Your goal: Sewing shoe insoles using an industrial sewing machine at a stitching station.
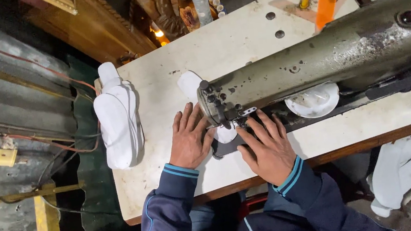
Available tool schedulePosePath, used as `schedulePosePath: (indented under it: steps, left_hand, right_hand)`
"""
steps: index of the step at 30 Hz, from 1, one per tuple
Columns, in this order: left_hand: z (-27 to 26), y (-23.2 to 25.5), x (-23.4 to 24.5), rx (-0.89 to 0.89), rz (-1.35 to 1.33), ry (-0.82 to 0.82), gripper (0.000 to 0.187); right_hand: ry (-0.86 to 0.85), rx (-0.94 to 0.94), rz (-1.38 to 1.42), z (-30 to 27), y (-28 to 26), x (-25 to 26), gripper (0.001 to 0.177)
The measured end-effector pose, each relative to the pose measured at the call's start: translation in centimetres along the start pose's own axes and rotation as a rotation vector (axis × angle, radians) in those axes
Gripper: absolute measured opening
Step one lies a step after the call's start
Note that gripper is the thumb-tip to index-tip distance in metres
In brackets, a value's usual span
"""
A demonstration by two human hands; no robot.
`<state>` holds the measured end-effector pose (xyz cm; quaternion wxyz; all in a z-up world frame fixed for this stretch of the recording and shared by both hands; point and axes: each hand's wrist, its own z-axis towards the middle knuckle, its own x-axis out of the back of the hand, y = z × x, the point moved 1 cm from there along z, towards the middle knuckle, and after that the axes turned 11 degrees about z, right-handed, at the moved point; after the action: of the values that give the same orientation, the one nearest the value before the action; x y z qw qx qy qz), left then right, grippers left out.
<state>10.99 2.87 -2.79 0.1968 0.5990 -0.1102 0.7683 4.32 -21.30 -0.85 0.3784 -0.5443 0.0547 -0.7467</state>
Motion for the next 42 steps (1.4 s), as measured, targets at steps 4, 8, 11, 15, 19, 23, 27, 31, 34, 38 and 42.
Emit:
schedulePosePath:
  steps: [4,8,11,15,19,23,27,31,34,38,42]
  left_hand:
    - [0.3,-0.1,0.1,0.014,0.000,-0.001,0.051]
    - [0.2,-0.3,-0.3,0.043,0.029,-0.047,0.054]
    - [0.1,-0.1,-0.1,0.067,0.032,-0.063,0.054]
    - [0.0,0.0,-0.1,0.108,0.054,-0.082,0.055]
    - [-0.2,0.6,0.9,0.150,0.059,-0.101,0.055]
    - [-0.9,1.1,1.3,0.181,0.082,-0.073,0.057]
    - [-1.8,1.8,2.1,0.219,0.098,-0.059,0.058]
    - [-3.2,2.5,2.6,0.231,0.111,0.003,0.051]
    - [-4.0,3.1,3.0,0.240,0.123,0.046,0.047]
    - [-4.6,4.1,3.2,0.214,0.108,0.082,0.044]
    - [-4.6,6.3,5.3,0.121,0.138,0.120,0.043]
  right_hand:
    - [-0.004,-0.003,-0.001,-0.2,-0.1,-0.4,0.042]
    - [-0.054,-0.026,-0.004,-0.1,-0.3,-0.3,0.046]
    - [-0.057,-0.025,-0.005,-0.1,-0.2,-0.4,0.048]
    - [-0.049,-0.029,-0.015,0.0,-0.2,-0.7,0.051]
    - [-0.074,-0.047,-0.020,0.3,-0.7,-0.1,0.052]
    - [-0.060,-0.043,-0.029,0.4,-0.7,-0.2,0.053]
    - [-0.058,-0.039,-0.019,0.3,-0.8,-0.1,0.051]
    - [-0.049,-0.037,-0.006,0.2,-0.5,-0.3,0.050]
    - [-0.035,-0.045,0.011,0.1,-0.2,-0.4,0.050]
    - [-0.009,-0.043,0.019,-0.1,-0.1,-0.6,0.051]
    - [-0.055,-0.062,-0.002,-0.2,0.4,-0.1,0.055]
